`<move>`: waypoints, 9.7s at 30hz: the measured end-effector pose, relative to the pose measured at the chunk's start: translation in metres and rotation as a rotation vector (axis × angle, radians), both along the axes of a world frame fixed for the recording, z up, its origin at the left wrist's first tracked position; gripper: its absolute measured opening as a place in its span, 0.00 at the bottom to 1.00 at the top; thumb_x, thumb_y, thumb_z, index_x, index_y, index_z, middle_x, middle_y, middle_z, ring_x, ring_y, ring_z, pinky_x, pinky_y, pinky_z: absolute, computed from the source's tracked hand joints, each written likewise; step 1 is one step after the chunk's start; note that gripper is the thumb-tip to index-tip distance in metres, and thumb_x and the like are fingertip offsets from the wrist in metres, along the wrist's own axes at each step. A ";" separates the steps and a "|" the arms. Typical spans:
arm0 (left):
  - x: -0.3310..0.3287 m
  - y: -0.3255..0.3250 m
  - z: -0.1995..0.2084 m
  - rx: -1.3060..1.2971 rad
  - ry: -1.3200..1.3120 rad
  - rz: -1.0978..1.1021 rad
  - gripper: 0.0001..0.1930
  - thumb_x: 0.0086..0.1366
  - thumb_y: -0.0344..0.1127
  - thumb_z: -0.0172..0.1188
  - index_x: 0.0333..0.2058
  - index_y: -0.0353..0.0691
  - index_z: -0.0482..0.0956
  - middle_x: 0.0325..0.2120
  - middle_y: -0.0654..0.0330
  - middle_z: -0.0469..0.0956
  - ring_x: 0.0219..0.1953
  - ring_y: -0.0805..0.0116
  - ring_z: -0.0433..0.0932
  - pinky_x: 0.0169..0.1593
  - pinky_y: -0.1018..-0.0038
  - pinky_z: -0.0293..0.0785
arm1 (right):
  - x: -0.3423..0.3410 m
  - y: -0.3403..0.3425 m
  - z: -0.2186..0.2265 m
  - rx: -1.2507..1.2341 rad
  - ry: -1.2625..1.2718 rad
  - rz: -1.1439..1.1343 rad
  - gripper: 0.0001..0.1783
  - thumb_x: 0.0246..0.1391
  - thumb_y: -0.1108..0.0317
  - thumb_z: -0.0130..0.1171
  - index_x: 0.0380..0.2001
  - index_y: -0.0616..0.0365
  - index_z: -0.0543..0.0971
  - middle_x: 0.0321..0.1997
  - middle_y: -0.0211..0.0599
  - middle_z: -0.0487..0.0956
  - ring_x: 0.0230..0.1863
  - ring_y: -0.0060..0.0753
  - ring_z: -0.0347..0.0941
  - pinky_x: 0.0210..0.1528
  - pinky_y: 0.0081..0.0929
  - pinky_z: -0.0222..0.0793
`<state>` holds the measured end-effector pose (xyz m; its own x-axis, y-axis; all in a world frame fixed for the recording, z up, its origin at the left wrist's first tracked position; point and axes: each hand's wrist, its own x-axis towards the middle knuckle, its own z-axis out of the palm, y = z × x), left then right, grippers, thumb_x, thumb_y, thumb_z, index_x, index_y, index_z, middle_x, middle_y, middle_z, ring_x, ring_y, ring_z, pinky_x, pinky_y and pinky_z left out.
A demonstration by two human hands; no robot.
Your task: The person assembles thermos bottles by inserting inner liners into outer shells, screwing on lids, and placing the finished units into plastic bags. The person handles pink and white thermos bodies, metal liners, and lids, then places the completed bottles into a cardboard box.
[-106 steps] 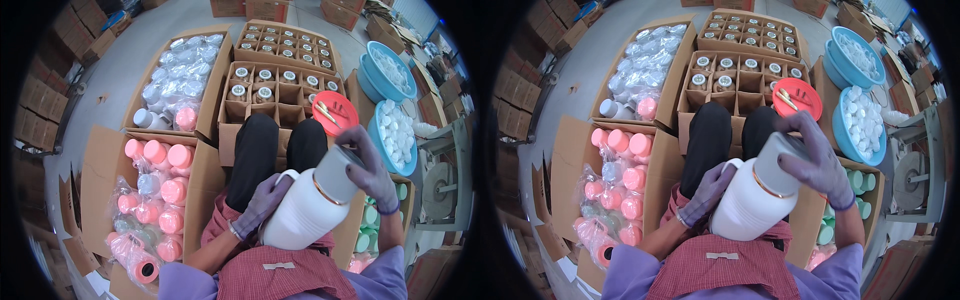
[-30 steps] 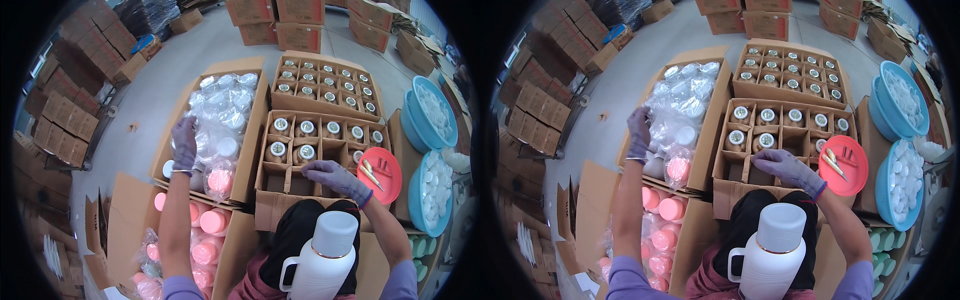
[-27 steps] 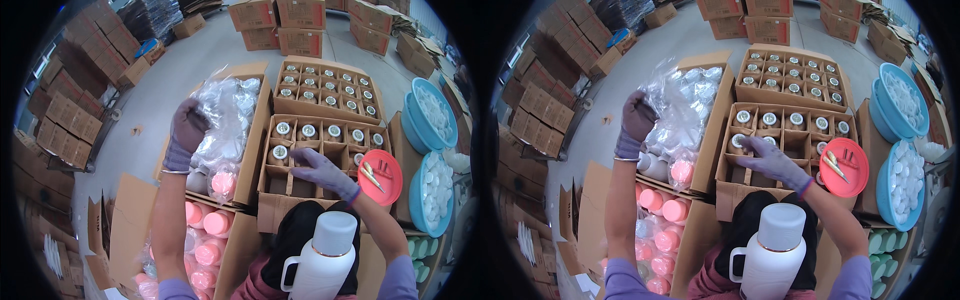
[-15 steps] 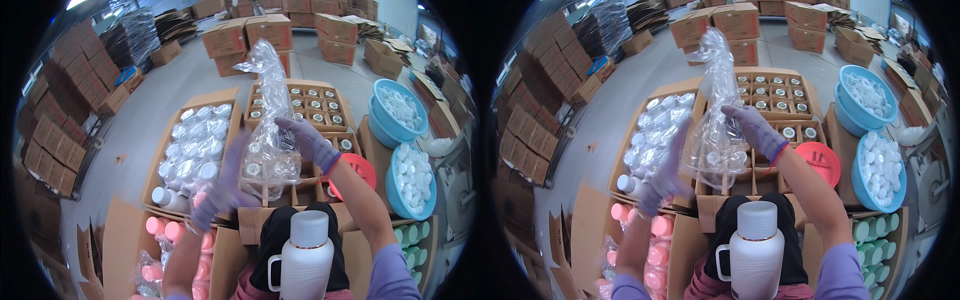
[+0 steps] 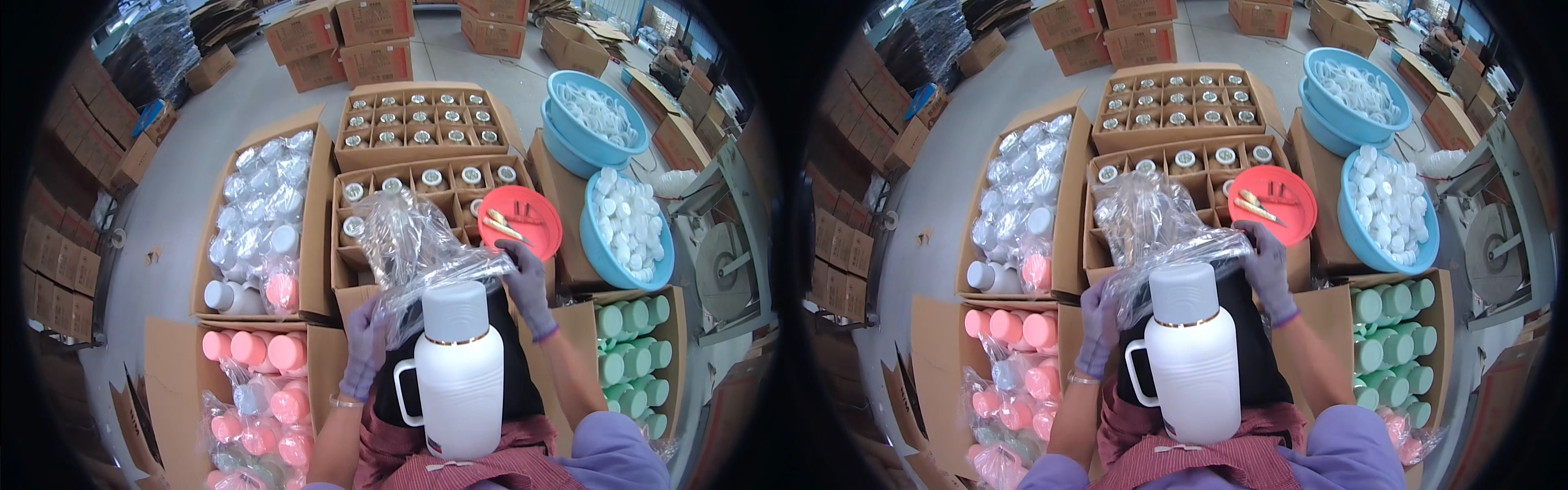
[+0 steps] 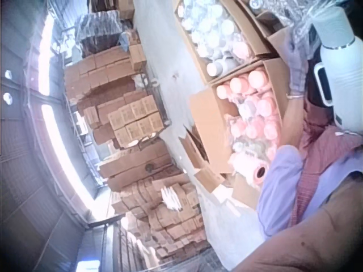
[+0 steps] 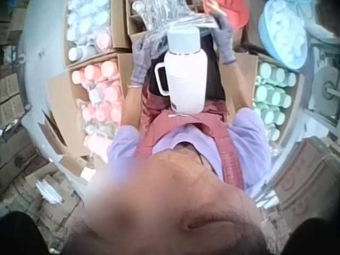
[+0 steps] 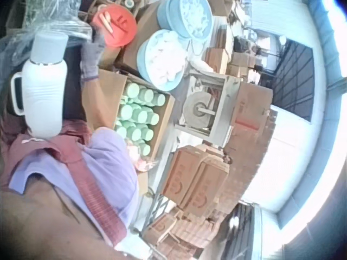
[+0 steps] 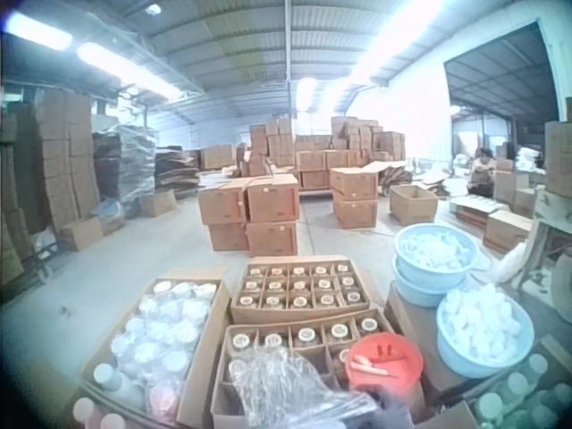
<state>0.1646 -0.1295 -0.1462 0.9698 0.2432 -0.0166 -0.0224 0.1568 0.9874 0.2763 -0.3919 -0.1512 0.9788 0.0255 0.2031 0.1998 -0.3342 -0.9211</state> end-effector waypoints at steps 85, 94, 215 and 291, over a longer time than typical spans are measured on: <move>-0.056 0.054 0.077 -0.436 0.152 -0.130 0.34 0.71 0.56 0.50 0.67 0.38 0.60 0.61 0.52 0.71 0.59 0.55 0.74 0.51 0.56 0.80 | -0.060 -0.036 0.131 0.336 -0.319 0.359 0.42 0.46 0.75 0.62 0.67 0.65 0.64 0.67 0.47 0.70 0.67 0.38 0.67 0.69 0.37 0.61; -0.125 -0.005 0.041 0.074 0.507 -0.428 0.48 0.52 0.41 0.73 0.67 0.31 0.58 0.62 0.54 0.67 0.65 0.63 0.64 0.68 0.65 0.59 | 0.000 -0.017 0.094 0.736 -0.011 0.244 0.17 0.63 0.69 0.54 0.53 0.65 0.77 0.48 0.35 0.80 0.49 0.23 0.75 0.54 0.24 0.70; 0.132 0.013 -0.029 -0.879 -0.258 -0.244 0.26 0.76 0.43 0.43 0.67 0.35 0.59 0.61 0.52 0.68 0.61 0.62 0.70 0.65 0.65 0.67 | 0.037 0.059 0.122 -0.265 -0.673 0.951 0.47 0.41 0.39 0.73 0.62 0.50 0.71 0.64 0.43 0.69 0.68 0.49 0.61 0.71 0.54 0.48; -0.074 -0.126 0.042 0.210 0.173 -0.485 0.15 0.67 0.30 0.55 0.50 0.35 0.79 0.45 0.51 0.83 0.48 0.55 0.81 0.58 0.59 0.74 | -0.136 -0.051 0.125 -0.252 -0.544 0.857 0.30 0.58 0.47 0.57 0.58 0.52 0.71 0.63 0.48 0.66 0.65 0.53 0.62 0.66 0.50 0.57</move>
